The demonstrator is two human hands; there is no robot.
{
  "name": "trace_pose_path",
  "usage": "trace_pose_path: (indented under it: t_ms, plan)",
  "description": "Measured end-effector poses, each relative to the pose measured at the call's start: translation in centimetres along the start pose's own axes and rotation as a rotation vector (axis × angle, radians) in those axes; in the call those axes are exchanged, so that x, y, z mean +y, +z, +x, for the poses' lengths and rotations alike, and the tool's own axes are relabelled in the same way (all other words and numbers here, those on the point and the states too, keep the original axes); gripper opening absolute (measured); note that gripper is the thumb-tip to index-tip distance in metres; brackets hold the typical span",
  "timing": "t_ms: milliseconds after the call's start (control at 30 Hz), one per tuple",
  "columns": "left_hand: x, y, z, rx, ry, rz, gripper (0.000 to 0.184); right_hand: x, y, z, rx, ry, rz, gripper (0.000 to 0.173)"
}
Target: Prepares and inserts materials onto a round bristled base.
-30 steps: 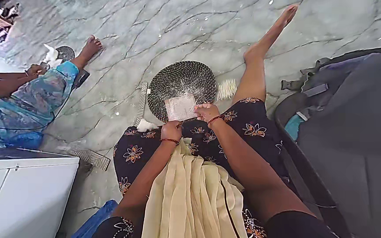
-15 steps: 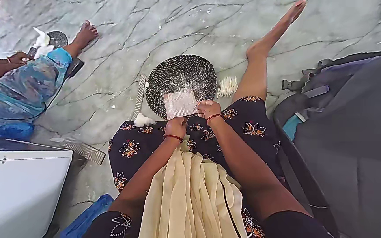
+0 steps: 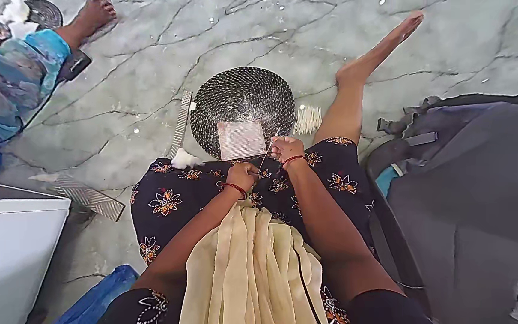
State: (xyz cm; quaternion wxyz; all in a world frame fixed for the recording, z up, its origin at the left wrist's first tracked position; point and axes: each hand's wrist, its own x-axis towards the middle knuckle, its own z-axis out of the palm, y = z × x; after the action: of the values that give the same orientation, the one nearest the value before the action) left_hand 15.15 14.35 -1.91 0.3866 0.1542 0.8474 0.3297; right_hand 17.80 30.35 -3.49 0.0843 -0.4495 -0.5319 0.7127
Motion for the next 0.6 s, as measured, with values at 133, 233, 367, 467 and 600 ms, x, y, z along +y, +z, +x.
trace_pose_path:
  t_ms: [133,233,367,467,600]
  plan:
    - [0.1,-0.3,0.0,-0.085,-0.045,-0.011,0.021,-1.3,-0.7,0.7,0.064,-0.018,0.019,0.014]
    - [-0.7,-1.1,0.6,-0.125,-0.072,0.009,0.022,-3.1,-3.2,3.1,0.157,-0.162,-0.165,0.015]
    - [-2.4,-3.3,1.8,0.057,0.01,-0.159,0.021,-7.2,-6.9,6.5,0.253,-0.185,-0.862,0.031]
    - [-2.1,-6.4,2.1,0.249,0.063,-0.331,0.019,-8.2,-6.8,9.0,0.231,-0.135,-1.16,0.032]
    - [-2.9,-12.2,1.3,0.527,0.251,-0.543,0.015,-7.3,-4.9,10.5,0.212,-0.074,-1.399,0.038]
